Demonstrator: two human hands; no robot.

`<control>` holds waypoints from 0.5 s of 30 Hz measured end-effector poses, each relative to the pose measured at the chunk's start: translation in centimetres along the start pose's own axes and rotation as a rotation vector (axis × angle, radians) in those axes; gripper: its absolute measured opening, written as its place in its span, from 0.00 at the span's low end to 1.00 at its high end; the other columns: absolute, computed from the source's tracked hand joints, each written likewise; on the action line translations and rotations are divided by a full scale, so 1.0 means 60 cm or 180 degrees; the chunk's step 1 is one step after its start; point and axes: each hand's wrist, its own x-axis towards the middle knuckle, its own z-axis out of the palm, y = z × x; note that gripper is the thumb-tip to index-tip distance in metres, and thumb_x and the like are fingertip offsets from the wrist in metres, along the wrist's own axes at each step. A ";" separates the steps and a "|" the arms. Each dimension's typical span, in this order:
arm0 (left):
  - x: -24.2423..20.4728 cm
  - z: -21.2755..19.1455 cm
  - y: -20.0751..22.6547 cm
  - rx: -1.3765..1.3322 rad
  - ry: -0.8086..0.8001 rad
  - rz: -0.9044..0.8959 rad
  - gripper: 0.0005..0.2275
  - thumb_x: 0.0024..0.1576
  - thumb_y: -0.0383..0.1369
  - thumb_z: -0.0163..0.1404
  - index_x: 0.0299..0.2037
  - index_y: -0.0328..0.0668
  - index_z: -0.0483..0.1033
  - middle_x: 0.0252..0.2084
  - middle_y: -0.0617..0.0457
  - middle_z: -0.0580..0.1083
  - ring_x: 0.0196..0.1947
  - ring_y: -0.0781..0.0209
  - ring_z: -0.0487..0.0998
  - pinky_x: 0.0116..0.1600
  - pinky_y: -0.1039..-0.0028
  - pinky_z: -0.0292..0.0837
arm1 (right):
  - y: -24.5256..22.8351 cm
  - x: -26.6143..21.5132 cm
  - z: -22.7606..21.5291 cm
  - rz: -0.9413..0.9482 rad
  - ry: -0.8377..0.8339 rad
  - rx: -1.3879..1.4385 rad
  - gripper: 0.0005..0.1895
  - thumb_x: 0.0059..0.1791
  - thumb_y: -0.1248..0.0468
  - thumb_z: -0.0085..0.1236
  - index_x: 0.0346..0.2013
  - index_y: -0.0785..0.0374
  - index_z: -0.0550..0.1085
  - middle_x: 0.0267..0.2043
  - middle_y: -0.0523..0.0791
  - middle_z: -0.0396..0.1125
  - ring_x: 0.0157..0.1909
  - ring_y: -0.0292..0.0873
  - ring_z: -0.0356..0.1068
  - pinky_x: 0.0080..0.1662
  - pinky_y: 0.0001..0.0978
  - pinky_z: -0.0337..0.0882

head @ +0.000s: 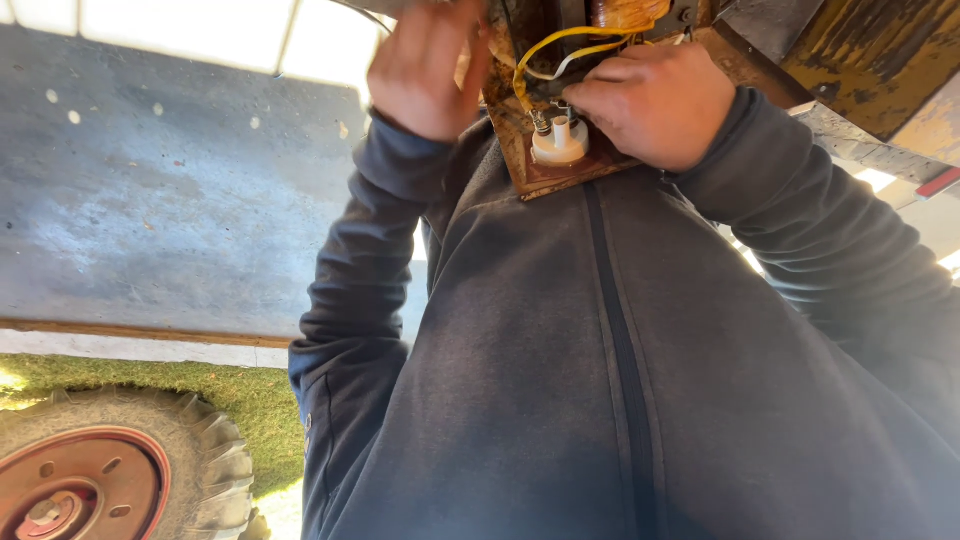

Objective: The person holds a white ceramic electrical component and connects wires to its terminals. They then place the component into a metal housing and continue attaching and adjusting wires inside the housing.

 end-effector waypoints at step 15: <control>0.002 -0.028 0.041 -0.1808 -0.1665 -0.0012 0.17 0.54 0.25 0.54 0.54 0.39 0.79 0.36 0.50 0.77 0.28 0.53 0.78 0.34 0.66 0.75 | -0.009 0.001 -0.053 -0.0313 -0.0151 0.0392 0.11 0.48 0.59 0.62 0.44 0.55 0.79 0.44 0.40 0.75 0.42 0.44 0.74 0.44 0.38 0.74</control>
